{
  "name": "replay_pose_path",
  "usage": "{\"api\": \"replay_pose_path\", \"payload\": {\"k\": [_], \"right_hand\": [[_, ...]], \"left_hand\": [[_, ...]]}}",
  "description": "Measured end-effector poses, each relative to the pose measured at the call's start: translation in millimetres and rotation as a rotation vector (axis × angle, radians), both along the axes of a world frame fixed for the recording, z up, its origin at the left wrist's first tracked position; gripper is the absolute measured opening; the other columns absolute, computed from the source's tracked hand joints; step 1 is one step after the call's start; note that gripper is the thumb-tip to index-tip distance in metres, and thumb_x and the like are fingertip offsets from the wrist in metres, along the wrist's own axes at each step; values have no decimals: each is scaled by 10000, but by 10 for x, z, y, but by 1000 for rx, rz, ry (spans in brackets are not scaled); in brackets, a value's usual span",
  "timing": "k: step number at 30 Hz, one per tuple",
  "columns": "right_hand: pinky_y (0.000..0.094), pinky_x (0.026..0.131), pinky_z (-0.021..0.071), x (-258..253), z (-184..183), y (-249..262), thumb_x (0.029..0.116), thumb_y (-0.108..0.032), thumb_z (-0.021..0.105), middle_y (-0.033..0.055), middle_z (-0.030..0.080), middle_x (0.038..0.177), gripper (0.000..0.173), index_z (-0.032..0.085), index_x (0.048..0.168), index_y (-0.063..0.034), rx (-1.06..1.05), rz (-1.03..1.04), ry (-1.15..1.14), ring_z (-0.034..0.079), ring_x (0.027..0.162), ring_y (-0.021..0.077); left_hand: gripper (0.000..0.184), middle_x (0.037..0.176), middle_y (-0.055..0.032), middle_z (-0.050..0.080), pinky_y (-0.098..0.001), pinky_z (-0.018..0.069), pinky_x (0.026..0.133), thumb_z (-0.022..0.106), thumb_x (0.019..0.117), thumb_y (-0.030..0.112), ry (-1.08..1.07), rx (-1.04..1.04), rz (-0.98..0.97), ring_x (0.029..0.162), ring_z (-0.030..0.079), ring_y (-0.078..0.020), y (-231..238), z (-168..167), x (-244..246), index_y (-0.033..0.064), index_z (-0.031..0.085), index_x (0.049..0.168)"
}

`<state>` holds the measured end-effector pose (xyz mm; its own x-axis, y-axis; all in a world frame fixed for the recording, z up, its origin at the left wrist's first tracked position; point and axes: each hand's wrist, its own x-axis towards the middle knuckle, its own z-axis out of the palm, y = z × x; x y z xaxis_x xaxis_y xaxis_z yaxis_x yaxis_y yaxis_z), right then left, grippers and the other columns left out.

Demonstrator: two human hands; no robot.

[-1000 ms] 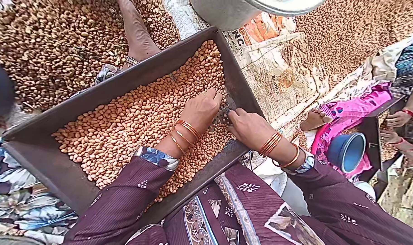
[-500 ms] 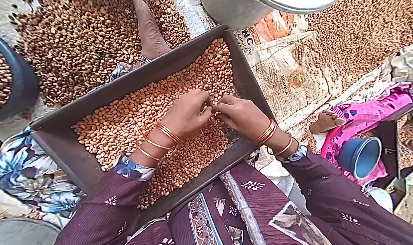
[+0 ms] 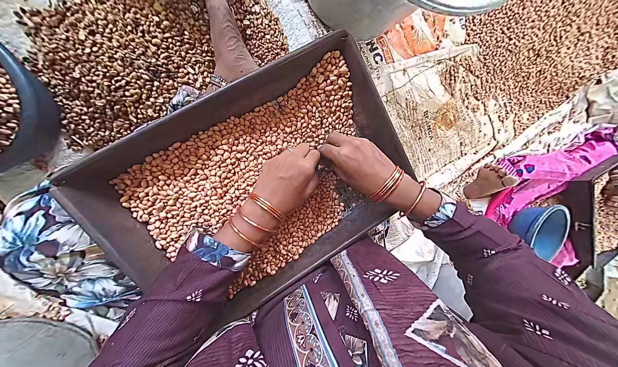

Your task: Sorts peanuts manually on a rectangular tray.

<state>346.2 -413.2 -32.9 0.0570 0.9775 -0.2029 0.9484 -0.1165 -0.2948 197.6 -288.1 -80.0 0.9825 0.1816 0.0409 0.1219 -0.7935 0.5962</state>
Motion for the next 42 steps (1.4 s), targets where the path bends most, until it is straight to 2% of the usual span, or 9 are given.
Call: {"api": "replay_pose_path", "payload": {"k": [5,11,17,22,26,30,33,38,42], "right_hand": [[483,680,586,46,-115,91,973,-4,599,204,661,1003,97,681,1015,25,-43,60,-52,702,880,377],[480,632,553,44,-123,90,951,-86,593,186,644,991,127,665,986,12,-67,64,-10,687,863,360],[422,549,500,60,56,-102,871,-99,652,94,606,789,74,638,930,-56,-20,118,107,633,660,263],[404,655,566,-48,-91,-234,955,-84,656,131,657,851,101,729,938,-16,-67,274,263,681,768,275],[408,653,577,-144,-182,-266,976,-60,623,155,656,872,111,700,926,2,36,275,154,691,806,311],[397,645,576,-182,-192,-258,991,-50,597,147,656,901,126,703,938,-7,42,298,161,689,815,297],[398,671,576,-166,-208,-255,985,-45,588,151,645,877,130,694,931,7,20,282,195,682,808,299],[389,621,550,-102,-32,-219,934,-98,623,118,623,821,98,679,949,-19,65,163,193,654,729,267],[303,742,592,-196,347,-156,972,-71,616,93,717,992,177,712,1118,-45,225,134,319,702,871,181]], "left_hand": [[270,873,18,563,-218,435,654,374,996,185,-69,-545,173,735,531,-36,218,178,-151,106,631,976],[177,887,-99,629,-423,543,586,633,982,211,-33,-117,-73,724,650,-256,47,71,-395,73,733,1030],[88,870,-134,608,-429,518,510,652,956,87,26,97,-115,686,651,-310,-105,32,-391,31,712,990],[200,909,-130,628,-448,551,594,601,1000,196,17,-69,-42,739,663,-295,-5,22,-367,30,709,1030],[184,847,-32,559,-258,458,615,534,957,192,-44,-341,102,700,530,-108,52,125,-383,61,661,986],[163,675,51,500,-183,354,469,433,992,159,-19,-836,278,514,452,-29,63,170,-400,130,579,927],[214,781,66,605,-144,418,468,332,955,123,-61,-1228,277,536,511,1,70,114,-377,159,541,926],[294,774,13,641,-224,523,569,412,1093,276,145,-951,288,621,614,-64,19,184,-379,102,645,1052],[502,753,32,652,-239,536,577,272,1117,465,218,-917,249,634,637,-67,-34,291,-387,146,645,1011]]}}
